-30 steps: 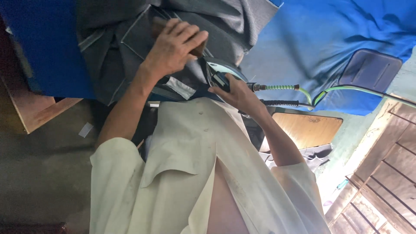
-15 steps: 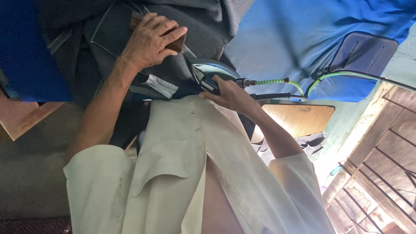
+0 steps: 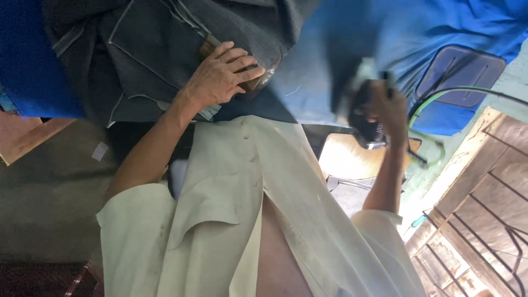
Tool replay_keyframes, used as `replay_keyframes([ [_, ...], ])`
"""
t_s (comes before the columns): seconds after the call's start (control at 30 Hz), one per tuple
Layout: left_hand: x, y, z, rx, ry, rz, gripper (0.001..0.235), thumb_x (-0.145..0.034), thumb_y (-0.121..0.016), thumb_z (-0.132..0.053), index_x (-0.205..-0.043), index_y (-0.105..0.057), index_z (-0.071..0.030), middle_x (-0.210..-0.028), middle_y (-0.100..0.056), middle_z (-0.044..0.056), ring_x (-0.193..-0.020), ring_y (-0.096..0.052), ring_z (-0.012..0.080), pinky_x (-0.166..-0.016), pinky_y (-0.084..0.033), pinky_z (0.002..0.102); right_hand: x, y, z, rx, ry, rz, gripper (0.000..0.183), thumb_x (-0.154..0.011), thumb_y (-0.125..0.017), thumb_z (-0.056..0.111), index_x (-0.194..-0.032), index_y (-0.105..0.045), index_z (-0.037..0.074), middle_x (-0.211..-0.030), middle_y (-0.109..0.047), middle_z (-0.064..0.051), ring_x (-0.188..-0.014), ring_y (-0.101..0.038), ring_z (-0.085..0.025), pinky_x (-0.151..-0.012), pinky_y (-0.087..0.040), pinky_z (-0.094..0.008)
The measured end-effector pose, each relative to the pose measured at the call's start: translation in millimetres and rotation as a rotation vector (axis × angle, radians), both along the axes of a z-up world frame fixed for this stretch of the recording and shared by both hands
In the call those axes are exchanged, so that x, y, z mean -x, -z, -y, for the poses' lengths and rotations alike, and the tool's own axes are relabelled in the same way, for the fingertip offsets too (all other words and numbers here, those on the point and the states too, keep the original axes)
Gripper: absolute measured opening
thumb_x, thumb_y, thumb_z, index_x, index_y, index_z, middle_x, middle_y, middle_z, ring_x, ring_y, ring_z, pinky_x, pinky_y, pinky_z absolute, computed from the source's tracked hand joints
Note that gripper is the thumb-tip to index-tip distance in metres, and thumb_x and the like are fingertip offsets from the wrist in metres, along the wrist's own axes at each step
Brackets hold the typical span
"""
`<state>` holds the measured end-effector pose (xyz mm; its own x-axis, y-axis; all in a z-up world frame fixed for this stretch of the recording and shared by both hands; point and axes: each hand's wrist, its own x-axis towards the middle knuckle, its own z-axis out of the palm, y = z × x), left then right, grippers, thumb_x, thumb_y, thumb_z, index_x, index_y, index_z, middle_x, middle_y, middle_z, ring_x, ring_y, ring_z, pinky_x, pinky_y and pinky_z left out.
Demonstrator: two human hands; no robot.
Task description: The person irons a piece of dark gray fabric on a blue-covered table using a steam iron. They smooth the fabric with their hands and a wooden block while pressing the iron along the seams and edges. The person flips the fabric over to iron the other side and continues the process.
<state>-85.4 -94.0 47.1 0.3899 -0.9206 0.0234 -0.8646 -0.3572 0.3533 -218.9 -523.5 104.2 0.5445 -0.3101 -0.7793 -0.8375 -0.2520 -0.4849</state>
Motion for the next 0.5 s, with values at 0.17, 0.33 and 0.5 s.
replay_keyframes([
  [0.17, 1.7, 4.3, -0.6, -0.022, -0.011, -0.023, 0.077, -0.084, -0.085, -0.033, -0.154, -0.055, -0.021, -0.148, -0.056, 0.005, -0.137, -0.05, 0.0297, -0.123, -0.031, 0.048, 11.9, 13.2, 90.5, 0.315, 0.517, 0.021, 0.052, -0.096, -0.056, 0.074, -0.082, -0.06, 0.024, -0.06, -0.061, 0.006, -0.046, -0.057, -0.006, -0.041, -0.048, -0.023],
  [0.33, 1.4, 3.8, 0.1, -0.004, -0.013, -0.017, 0.077, -0.082, -0.087, -0.032, -0.152, -0.057, -0.022, -0.146, -0.057, 0.005, -0.136, -0.052, 0.0295, -0.123, -0.031, 0.048, 3.1, -13.5, 111.4, 0.257, 0.779, 0.196, 0.061, -0.083, -0.07, 0.073, -0.084, -0.048, 0.016, -0.058, -0.045, 0.005, -0.046, -0.041, -0.003, -0.04, -0.046, -0.022],
  [0.5, 0.4, 2.6, 0.8, 0.012, -0.024, -0.026, 0.078, -0.08, -0.088, -0.031, -0.152, -0.059, -0.021, -0.145, -0.059, 0.005, -0.135, -0.053, 0.0289, -0.123, -0.032, 0.047, -11.9, -8.2, 105.1, 0.317, 0.841, 0.181, 0.067, -0.076, -0.067, 0.075, -0.09, -0.053, 0.012, -0.058, -0.042, 0.001, -0.045, -0.042, -0.007, -0.038, -0.049, -0.025],
])
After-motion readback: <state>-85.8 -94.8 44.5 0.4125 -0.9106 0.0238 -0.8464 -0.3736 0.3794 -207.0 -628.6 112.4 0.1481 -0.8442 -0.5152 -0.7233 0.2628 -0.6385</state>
